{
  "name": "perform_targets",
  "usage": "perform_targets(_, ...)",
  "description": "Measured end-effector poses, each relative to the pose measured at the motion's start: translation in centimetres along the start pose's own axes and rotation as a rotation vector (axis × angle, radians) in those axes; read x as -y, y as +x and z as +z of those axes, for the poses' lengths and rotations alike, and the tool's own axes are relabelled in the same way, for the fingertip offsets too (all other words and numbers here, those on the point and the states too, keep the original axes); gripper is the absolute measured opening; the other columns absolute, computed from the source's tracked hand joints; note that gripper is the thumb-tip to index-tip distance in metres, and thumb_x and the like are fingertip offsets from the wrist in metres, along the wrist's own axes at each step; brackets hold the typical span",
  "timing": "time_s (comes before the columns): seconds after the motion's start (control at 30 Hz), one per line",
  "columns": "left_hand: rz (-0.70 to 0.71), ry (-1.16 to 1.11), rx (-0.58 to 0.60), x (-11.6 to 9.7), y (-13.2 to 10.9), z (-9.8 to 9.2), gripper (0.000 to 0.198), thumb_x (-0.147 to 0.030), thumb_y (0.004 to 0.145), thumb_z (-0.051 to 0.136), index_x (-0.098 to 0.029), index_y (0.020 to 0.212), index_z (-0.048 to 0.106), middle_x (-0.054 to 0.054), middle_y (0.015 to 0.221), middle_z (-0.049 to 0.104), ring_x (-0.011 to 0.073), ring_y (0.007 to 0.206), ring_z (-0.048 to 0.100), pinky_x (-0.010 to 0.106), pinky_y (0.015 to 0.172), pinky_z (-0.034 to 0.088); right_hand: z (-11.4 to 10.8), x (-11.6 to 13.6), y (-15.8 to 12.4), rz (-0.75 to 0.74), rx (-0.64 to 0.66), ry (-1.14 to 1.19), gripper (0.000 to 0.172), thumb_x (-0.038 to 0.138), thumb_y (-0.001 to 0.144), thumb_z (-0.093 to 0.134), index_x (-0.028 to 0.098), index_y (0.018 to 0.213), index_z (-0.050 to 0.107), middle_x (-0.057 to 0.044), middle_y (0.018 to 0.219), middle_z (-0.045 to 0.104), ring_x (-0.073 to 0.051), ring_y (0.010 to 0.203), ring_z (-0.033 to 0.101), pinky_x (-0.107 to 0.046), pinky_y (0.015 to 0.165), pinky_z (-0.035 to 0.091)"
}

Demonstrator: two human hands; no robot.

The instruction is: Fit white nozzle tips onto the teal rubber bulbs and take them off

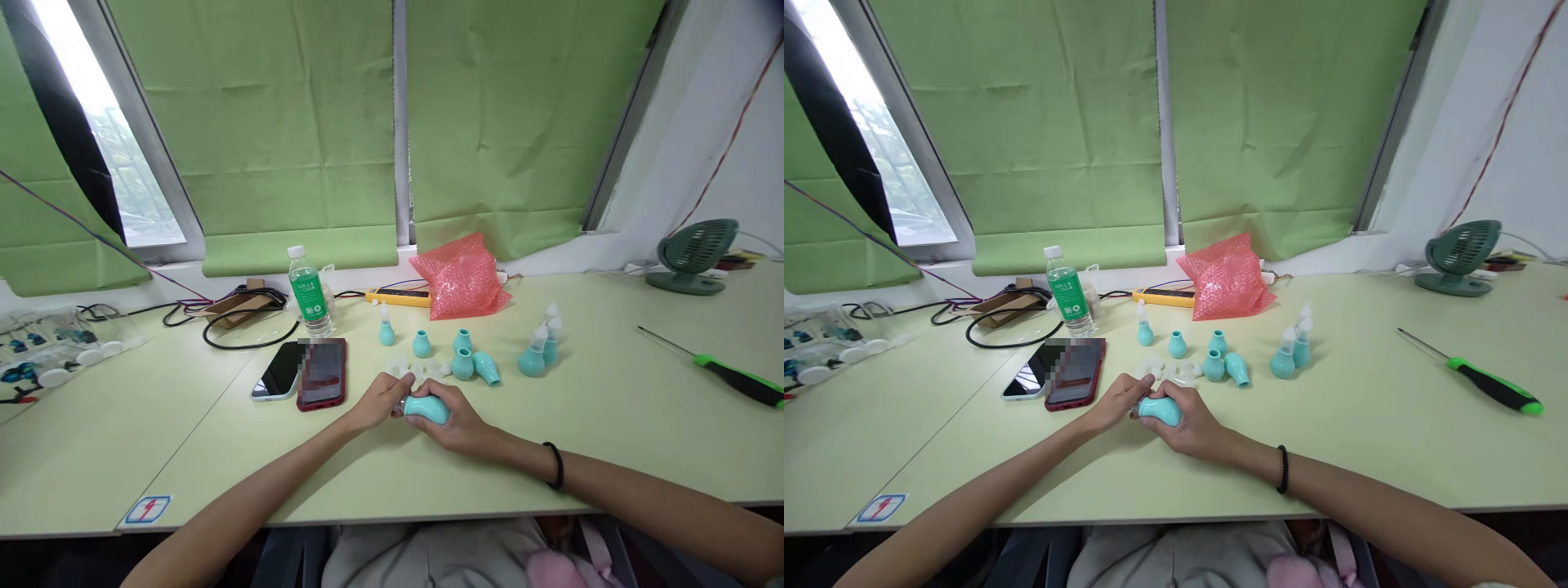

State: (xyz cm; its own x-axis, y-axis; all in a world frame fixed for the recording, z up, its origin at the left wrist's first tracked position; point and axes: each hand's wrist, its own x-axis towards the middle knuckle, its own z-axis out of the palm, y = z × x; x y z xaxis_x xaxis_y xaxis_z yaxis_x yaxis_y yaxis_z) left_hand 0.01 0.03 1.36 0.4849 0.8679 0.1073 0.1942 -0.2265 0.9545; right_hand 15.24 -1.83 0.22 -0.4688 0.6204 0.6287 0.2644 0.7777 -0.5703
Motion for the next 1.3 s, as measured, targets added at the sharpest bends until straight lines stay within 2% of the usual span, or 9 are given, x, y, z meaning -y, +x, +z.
perform_targets(0.1, -0.066, -0.202, 0.044, -0.1, 0.1, -0.1, 0.049, -0.046, 0.076, 0.033, -0.015, 0.038, 0.032, -0.005, 0.033, 0.028, 0.0049, 0.033, 0.029, 0.02, 0.039, 0.023, -0.1, -0.1, 0.0, -0.115, 0.019, 0.009, 0.016, 0.022, 0.07, 0.053, 0.019, 0.082, 0.043, -0.001, 0.073, 0.056, -0.011, 0.064, 0.051, -0.023, 0.06, 0.04)
perform_targets(0.2, -0.044, -0.206, -0.075, 0.1, 0.3, -0.3, 0.049, -0.047, 0.078, 0.027, -0.015, 0.041, 0.033, -0.005, 0.035, 0.03, 0.0056, 0.035, 0.03, 0.02, 0.04, 0.024, -0.5, -0.3, 0.1, -0.19, -0.081, -0.016, 0.023, 0.021, 0.067, 0.056, 0.02, 0.086, 0.043, -0.002, 0.076, 0.057, -0.012, 0.067, 0.053, -0.024, 0.062, 0.041)
perform_targets(0.27, -0.003, -0.064, -0.211, 0.4, 0.4, -0.5, 0.048, -0.048, 0.079, 0.021, -0.015, 0.047, 0.036, -0.004, 0.039, 0.033, 0.0068, 0.037, 0.031, 0.02, 0.04, 0.024, -0.9, -0.4, 0.3, -0.165, -0.155, -0.045, 0.025, 0.022, 0.065, 0.058, 0.019, 0.087, 0.044, -0.002, 0.076, 0.056, -0.013, 0.068, 0.053, -0.025, 0.063, 0.042)
perform_targets(0.37, 0.072, 0.361, -0.325, 0.7, 0.6, -1.0, 0.04, -0.046, 0.079, 0.025, -0.016, 0.059, 0.041, -0.003, 0.047, 0.039, 0.0095, 0.044, 0.038, 0.021, 0.045, 0.027, -1.9, -0.7, 1.0, -0.112, -0.228, -0.076, 0.024, 0.023, 0.066, 0.057, 0.019, 0.087, 0.046, -0.003, 0.078, 0.055, -0.014, 0.07, 0.053, -0.027, 0.065, 0.042)
perform_targets(0.5, 0.093, 0.865, -0.316, 1.0, 0.5, -1.0, 0.028, -0.043, 0.078, 0.034, -0.019, 0.085, 0.047, 0.0, 0.065, 0.052, 0.0149, 0.06, 0.049, 0.022, 0.051, 0.03, -3.5, -1.2, 2.6, -0.082, -0.327, -0.109, 0.018, 0.025, 0.067, 0.056, 0.019, 0.083, 0.049, -0.003, 0.079, 0.054, -0.016, 0.073, 0.052, -0.029, 0.067, 0.043)
perform_targets(0.67, 0.1, 1.001, -0.282, 1.5, 0.5, -0.6, 0.027, -0.035, 0.079, 0.035, -0.02, 0.1, 0.046, 0.005, 0.091, 0.054, 0.0171, 0.077, 0.052, 0.024, 0.059, 0.036, -4.4, -2.4, 5.3, -0.056, -0.35, -0.173, 0.016, 0.026, 0.067, 0.055, 0.019, 0.081, 0.053, -0.004, 0.08, 0.052, -0.016, 0.076, 0.05, -0.03, 0.068, 0.042)
perform_targets(0.77, 0.093, 1.056, -0.298, 1.8, 0.6, -0.6, 0.03, -0.035, 0.08, 0.034, -0.02, 0.103, 0.047, 0.006, 0.089, 0.054, 0.019, 0.083, 0.051, 0.025, 0.062, 0.037, -4.1, -3.1, 7.2, -0.009, -0.307, -0.208, 0.019, 0.027, 0.065, 0.056, 0.018, 0.082, 0.056, -0.004, 0.081, 0.051, -0.015, 0.076, 0.05, -0.027, 0.066, 0.042)
perform_targets(0.97, 0.073, 1.115, -0.323, 2.2, 0.7, -0.7, 0.028, -0.037, 0.08, 0.031, -0.022, 0.1, 0.045, 0.005, 0.088, 0.05, 0.0187, 0.081, 0.051, 0.025, 0.057, 0.038, -2.0, -4.7, 10.4, 0.168, -0.057, -0.379, 0.02, 0.031, 0.066, 0.052, 0.017, 0.08, 0.057, -0.001, 0.077, 0.058, -0.012, 0.07, 0.051, -0.022, 0.061, 0.039)
perform_targets(1.3, 0.067, 1.026, -0.341, 1.9, 0.6, -0.6, 0.022, -0.036, 0.079, 0.033, -0.02, 0.088, 0.046, 0.002, 0.083, 0.047, 0.0154, 0.073, 0.05, 0.024, 0.056, 0.036, -0.5, -7.1, 12.1, 0.367, 0.161, -0.693, 0.019, 0.028, 0.063, 0.05, 0.015, 0.073, 0.06, -0.007, 0.073, 0.061, -0.02, 0.073, 0.054, -0.024, 0.057, 0.034)
